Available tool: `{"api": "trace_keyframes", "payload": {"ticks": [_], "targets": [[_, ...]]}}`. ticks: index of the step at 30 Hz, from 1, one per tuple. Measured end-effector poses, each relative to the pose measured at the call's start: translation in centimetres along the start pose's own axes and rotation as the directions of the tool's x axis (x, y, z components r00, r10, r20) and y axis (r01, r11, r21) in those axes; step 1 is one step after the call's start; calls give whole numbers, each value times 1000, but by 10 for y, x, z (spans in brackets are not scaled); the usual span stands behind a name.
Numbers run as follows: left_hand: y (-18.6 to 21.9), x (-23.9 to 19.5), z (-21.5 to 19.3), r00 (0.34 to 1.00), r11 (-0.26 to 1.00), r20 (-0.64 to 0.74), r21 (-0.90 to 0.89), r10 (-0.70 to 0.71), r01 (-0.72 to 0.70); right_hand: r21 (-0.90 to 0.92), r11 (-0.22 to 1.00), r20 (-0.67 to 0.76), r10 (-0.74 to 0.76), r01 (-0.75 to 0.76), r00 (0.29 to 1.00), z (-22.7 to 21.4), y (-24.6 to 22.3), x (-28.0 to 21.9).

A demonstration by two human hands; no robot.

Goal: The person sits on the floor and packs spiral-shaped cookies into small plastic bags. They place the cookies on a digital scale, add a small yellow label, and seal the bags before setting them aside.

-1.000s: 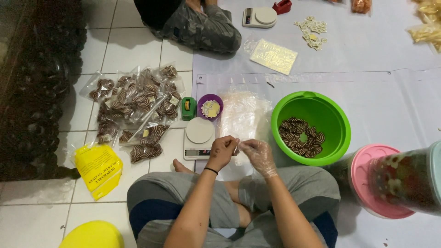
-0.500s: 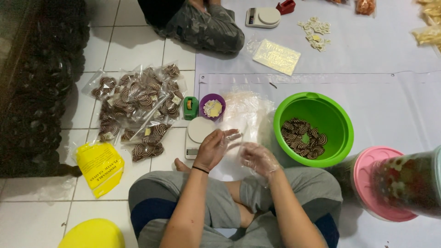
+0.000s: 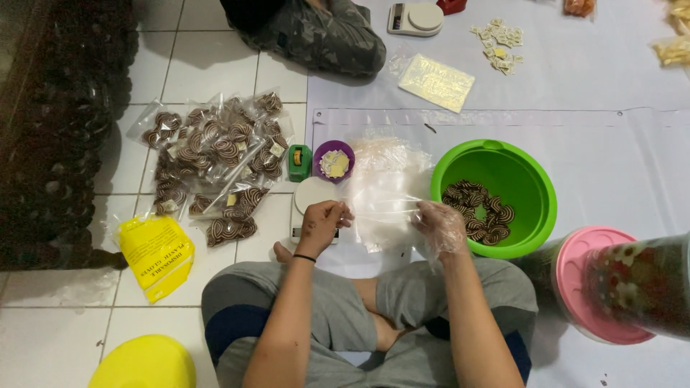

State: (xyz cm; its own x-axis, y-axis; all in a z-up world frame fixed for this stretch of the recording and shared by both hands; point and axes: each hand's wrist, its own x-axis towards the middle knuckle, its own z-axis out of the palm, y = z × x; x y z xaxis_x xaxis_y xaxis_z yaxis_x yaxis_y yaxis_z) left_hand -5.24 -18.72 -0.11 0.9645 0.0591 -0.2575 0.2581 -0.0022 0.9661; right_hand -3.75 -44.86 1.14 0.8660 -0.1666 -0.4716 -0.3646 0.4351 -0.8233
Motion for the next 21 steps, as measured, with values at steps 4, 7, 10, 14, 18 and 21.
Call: {"api": "trace_keyframes", "payload": {"ticks": [4,7,10,14,18,21], "targets": [[-19,4,-1,998,994,-54,103,35,-29,15,1000,-11,-20,20,1000,-1,2,-1],[-26,7,-2,993,979,-107,201,45,-23,-22,997,-58,-75,74,995,2,4,-6],[-26,4,-1,989,915,-129,402,74,-16,-66,979,-85,-196,191,977,-5,15,-2],[0,-16,35,941,738,-180,668,288,-98,-483,730,-43,-572,485,819,-6,37,6],[13,-25,82,985,917,97,363,143,-168,-793,-23,396,-779,609,486,5,66,-1],[-2,-11,80,998,951,41,304,47,-57,-716,168,485,-579,678,656,12,81,-6]]}}
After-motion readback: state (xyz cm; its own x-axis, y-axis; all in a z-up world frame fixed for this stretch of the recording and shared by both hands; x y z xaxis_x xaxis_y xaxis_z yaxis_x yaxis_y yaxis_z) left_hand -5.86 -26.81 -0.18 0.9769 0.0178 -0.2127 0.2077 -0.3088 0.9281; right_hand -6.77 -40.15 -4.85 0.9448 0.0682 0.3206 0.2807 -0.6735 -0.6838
